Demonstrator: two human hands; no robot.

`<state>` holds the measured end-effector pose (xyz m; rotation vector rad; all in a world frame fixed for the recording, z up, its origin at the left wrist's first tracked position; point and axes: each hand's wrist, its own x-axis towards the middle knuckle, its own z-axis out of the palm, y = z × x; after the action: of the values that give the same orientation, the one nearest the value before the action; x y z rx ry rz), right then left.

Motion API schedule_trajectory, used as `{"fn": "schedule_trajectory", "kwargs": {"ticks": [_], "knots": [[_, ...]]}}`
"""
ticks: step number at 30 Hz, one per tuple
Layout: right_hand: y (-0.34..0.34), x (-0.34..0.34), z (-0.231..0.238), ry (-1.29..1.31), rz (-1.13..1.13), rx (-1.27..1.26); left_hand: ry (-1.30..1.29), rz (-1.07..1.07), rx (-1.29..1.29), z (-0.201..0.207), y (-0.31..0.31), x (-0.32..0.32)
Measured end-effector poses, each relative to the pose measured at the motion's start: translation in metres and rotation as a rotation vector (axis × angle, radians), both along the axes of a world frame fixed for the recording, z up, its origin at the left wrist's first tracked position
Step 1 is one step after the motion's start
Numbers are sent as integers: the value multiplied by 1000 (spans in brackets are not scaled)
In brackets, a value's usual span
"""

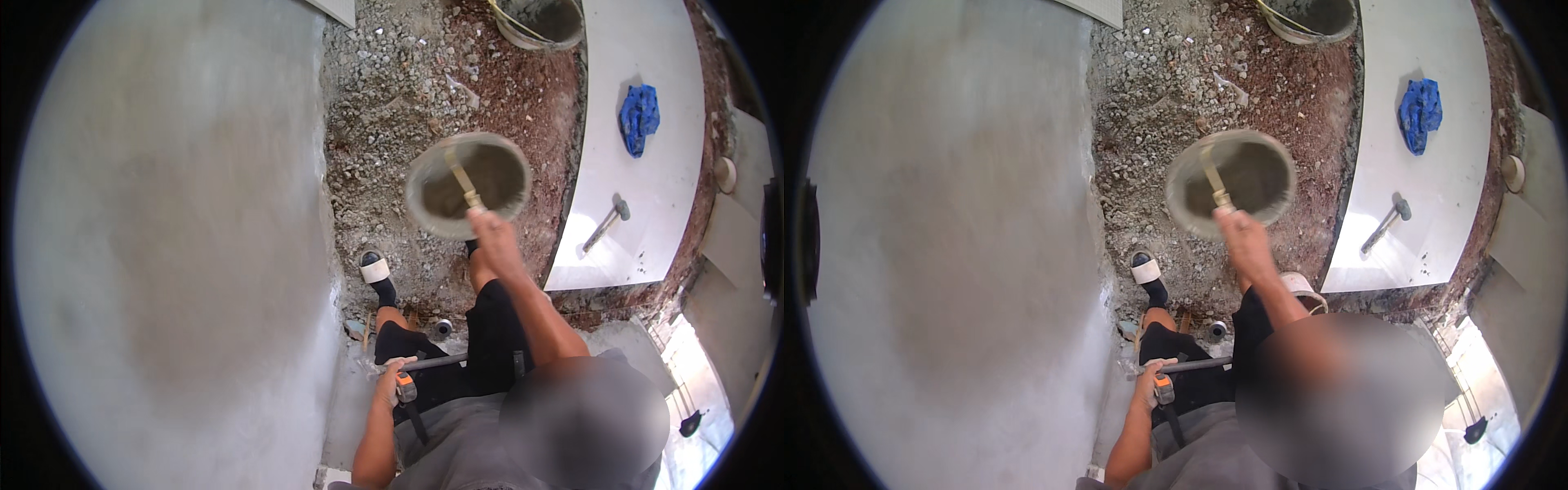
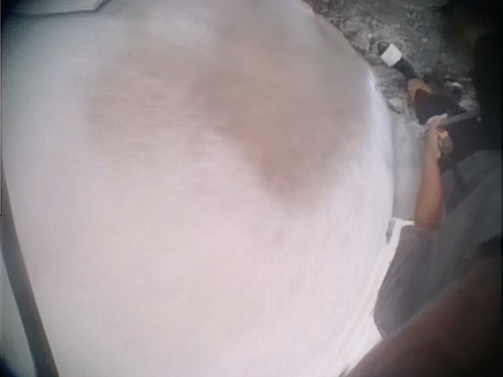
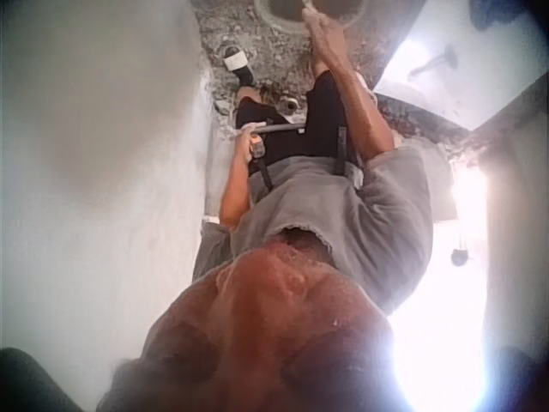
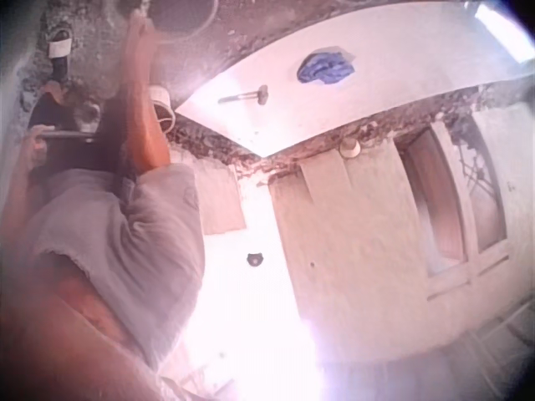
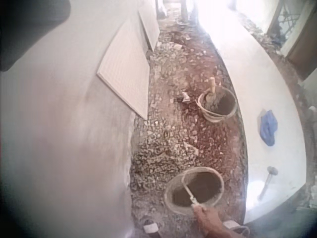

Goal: The person measures the floor with a tape measure, then uses a hammer to break up debris and level the surface. They also move buckets and a blue cloth to clear the workspace.

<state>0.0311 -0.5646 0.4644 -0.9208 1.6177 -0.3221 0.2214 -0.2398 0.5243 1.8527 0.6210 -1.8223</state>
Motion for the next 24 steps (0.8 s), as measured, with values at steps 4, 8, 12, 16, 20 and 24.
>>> {"fn": "schedule_trajectory", "kwargs": {"ticks": [4, 8, 12, 16, 20, 24], "knots": [[27, 72, -14, 23, 336, 24, -24, 21, -17, -2, 13, -5], [46, 140, -69, 8, 609, 0, -49, -19, -1, -4, 22, -10], [92, 184, -108, -112, 780, 86, -56, -63, 21, -4, 26, -9], [111, 173, -108, -106, 738, 2, -30, -101, -28, -3, 16, -3], [41, 68, -83, -12, 499, 54, -15, -178, -129, -2, -6, 18], [-61, -45, -39, 365, 286, -63, -68, -302, -186, -9, -30, 38]]}}
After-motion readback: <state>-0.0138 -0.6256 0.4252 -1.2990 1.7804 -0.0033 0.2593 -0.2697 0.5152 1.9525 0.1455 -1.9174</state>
